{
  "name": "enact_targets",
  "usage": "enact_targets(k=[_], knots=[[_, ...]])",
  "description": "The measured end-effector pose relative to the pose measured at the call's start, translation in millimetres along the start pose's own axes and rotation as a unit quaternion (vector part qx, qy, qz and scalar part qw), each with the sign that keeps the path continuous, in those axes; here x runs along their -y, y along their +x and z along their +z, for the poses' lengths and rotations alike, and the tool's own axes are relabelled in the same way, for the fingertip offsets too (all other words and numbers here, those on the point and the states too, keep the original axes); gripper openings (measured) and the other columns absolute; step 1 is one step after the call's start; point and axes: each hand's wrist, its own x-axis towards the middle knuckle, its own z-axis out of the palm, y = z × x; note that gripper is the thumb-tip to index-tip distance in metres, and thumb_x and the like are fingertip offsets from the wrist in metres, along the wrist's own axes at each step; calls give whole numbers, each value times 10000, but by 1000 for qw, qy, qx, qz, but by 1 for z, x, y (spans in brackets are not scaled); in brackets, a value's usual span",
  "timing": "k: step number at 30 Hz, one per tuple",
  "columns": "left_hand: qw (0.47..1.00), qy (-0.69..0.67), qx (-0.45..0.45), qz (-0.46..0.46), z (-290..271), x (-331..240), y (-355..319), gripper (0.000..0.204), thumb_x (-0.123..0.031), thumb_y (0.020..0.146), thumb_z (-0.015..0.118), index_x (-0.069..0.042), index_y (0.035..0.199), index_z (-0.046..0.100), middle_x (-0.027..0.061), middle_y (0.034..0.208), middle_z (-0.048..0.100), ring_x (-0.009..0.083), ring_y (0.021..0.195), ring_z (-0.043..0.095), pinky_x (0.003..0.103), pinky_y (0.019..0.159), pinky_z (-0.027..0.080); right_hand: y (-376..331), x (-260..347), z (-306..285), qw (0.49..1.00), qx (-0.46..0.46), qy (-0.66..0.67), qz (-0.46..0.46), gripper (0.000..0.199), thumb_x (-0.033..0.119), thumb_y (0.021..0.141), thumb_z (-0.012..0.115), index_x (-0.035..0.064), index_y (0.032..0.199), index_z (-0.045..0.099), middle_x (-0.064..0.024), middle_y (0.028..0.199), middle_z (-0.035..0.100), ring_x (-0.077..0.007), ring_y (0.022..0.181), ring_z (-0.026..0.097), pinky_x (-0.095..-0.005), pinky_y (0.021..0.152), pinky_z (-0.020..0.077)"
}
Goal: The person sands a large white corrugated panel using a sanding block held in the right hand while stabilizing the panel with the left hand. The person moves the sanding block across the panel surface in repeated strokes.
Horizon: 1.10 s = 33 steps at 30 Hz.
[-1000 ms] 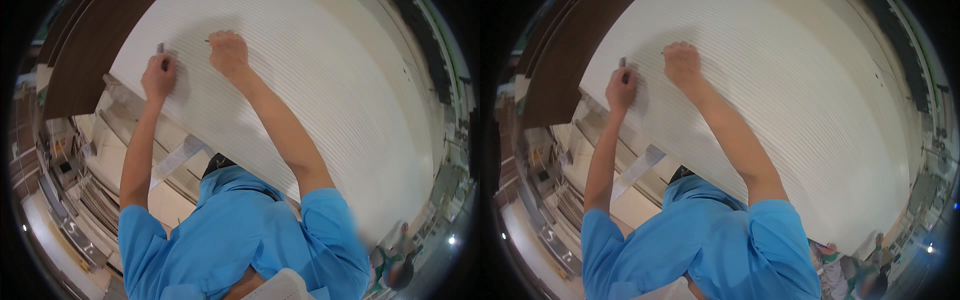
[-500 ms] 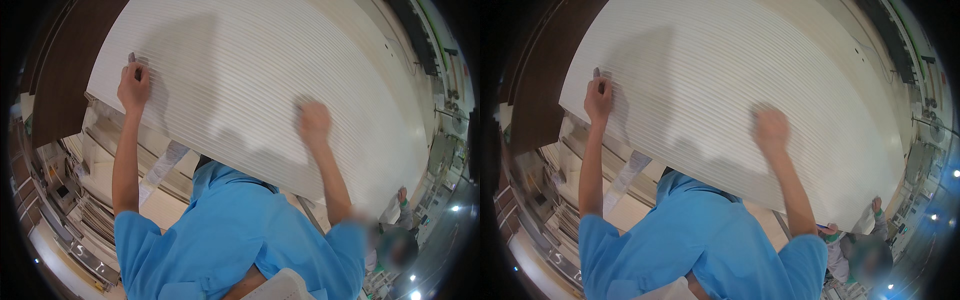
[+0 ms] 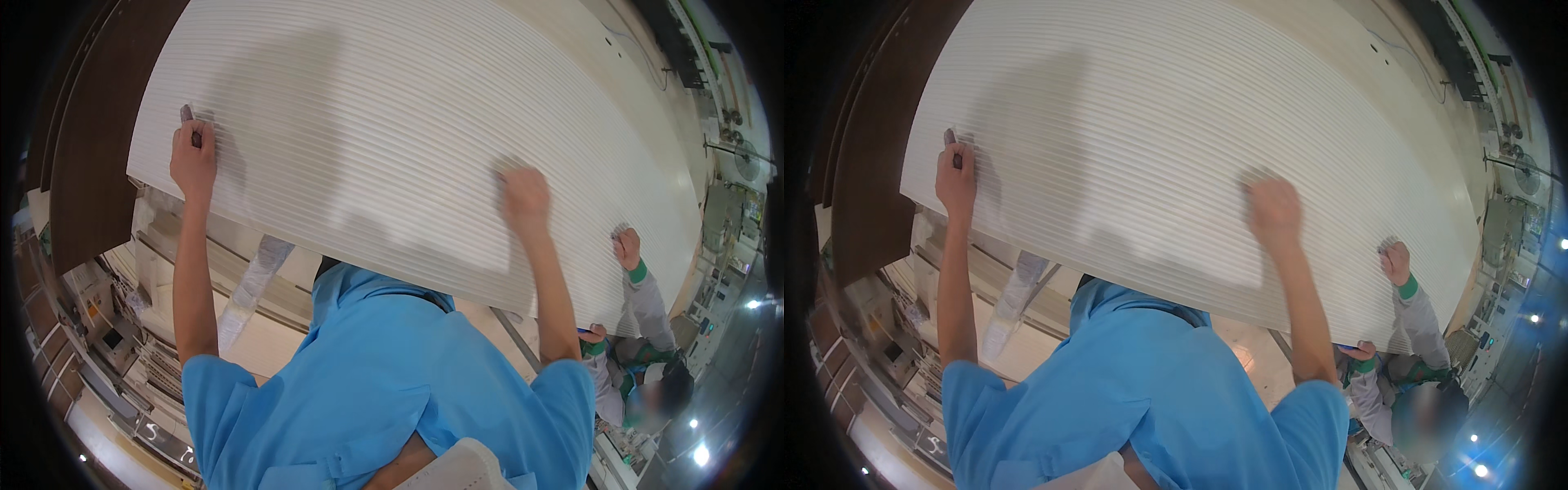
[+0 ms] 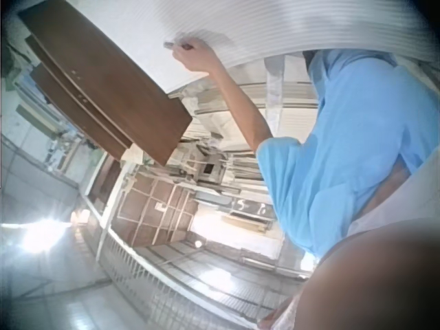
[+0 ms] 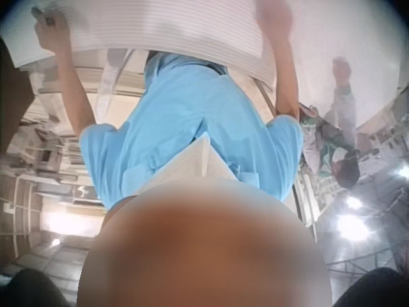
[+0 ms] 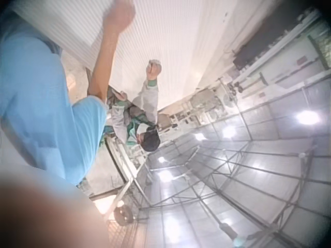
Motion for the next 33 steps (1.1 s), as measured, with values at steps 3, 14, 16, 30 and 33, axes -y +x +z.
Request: enact_targets(k=[3,14,16,30,33], knots=[[1000,-15,5,-8,5,2,1,184,-330,984,658,-147,985,676,17,901,628,215,781,617,371,734,498,-44,-28,-26,991,68,13,116,160,-24,812,666,51,953,660,-125,909,643,-318,889,617,-437,776,494],[996,-77,-49,0,40,18,79,208,-334,952,660,-156,1047,707,59,970,676,262,897,656,405,799,506,32,18,32,980,75,105,154,88,43,868,665,31,952,644,-137,896,628,-323,893,596,-452,747,486],[997,-20,-63,-29,49,14,81,193,-343,942,661,-179,1032,707,58,987,683,274,928,672,417,813,516,42,24,41,987,73,83,114,88,32,858,658,35,944,638,-138,885,621,-326,874,594,-455,744,481],[999,10,-33,-28,39,-2,83,207,-382,951,633,-200,1030,691,58,1005,685,292,951,679,442,818,531,254,169,183,986,51,152,-37,220,23,819,593,66,977,740,-124,993,717,-307,1036,659,-448,914,531],[999,10,-27,-29,34,0,80,209,-384,957,625,-202,1035,690,55,1006,683,292,948,678,441,815,530,164,101,145,983,-30,171,-67,215,15,796,618,79,966,732,-123,966,709,-313,1002,663,-451,894,530]])
